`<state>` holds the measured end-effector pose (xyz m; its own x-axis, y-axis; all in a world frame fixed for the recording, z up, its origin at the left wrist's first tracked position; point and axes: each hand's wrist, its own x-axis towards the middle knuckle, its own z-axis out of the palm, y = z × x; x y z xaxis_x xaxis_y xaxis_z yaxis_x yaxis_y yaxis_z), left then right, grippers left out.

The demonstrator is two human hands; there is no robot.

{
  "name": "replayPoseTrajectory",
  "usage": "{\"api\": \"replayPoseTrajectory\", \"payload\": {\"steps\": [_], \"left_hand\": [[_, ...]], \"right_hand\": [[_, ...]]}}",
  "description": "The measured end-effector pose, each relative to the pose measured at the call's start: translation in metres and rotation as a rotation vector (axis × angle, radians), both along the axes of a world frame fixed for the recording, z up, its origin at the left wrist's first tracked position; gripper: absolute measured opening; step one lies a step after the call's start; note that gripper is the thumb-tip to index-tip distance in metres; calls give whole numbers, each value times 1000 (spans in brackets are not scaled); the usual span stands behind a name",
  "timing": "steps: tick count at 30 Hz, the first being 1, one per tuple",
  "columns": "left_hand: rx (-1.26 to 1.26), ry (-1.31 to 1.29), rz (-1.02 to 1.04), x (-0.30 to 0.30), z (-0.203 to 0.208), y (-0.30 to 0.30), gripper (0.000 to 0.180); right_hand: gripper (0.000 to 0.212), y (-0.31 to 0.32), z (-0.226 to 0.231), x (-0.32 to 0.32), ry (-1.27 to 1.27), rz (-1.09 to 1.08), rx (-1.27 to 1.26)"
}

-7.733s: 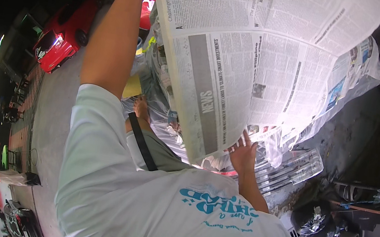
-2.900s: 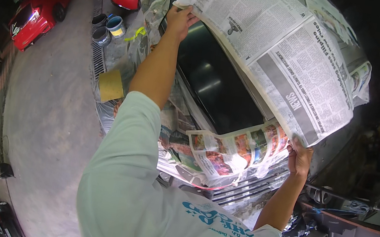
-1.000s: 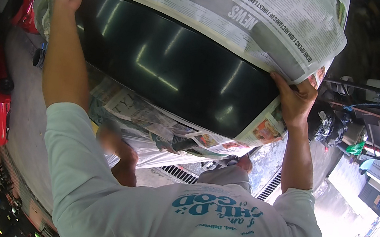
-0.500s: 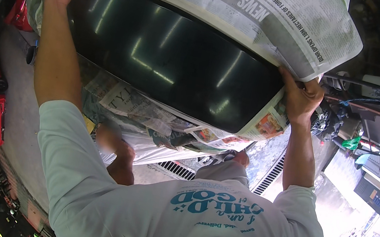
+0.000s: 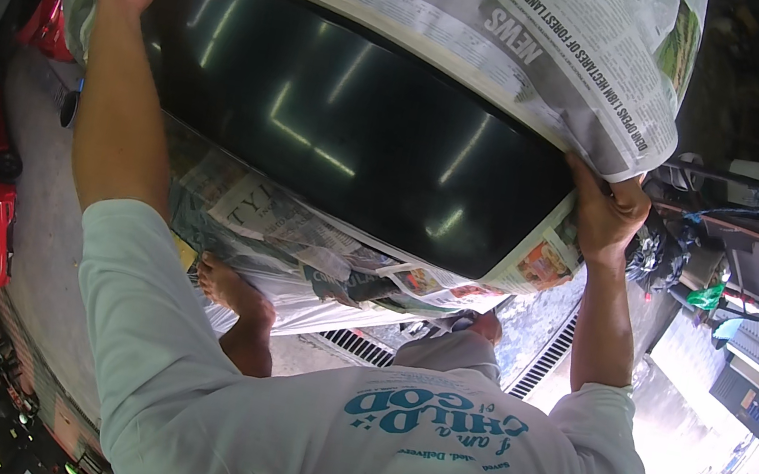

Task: The person tapes newspaper sheets onto a car hood to mask the surface. They smooth the paper and secure it with masking tape, covering the hood progressively.

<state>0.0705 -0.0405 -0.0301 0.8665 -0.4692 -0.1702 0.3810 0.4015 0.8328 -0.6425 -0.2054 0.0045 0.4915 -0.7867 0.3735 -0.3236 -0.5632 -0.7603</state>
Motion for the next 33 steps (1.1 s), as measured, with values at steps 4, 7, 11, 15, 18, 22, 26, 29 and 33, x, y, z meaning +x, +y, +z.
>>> {"api": "replayPoseTrajectory", "payload": {"steps": [4, 7, 11, 15, 18, 22, 26, 29, 33], "left_hand": [[18, 23, 33, 10, 1, 7, 17], [44, 32, 63, 14, 1, 7, 18], [-40, 121, 48, 6, 4, 2, 19], [-82, 105, 69, 5, 3, 0, 17], [-79, 64, 30, -2, 3, -2, 15], [-49, 38, 41, 5, 2, 4, 16], [-2, 23, 52, -2, 5, 3, 19], [-4, 19, -10, 2, 6, 6, 20], [25, 61, 50, 9, 3, 7, 20]], "right_hand": [[22, 0, 1, -1, 25, 25, -6], [24, 5, -2, -3, 2, -28, 89], [25, 5, -5, -4, -69, -40, 86], [26, 4, 2, -4, -82, -58, 82], [26, 2, 2, -3, -97, -89, 88], [25, 6, 0, -7, -51, -100, 117], [25, 10, -3, -8, -48, -95, 154], [27, 8, -5, -6, -54, -90, 146], [27, 11, -5, -3, -59, -109, 237]]}}
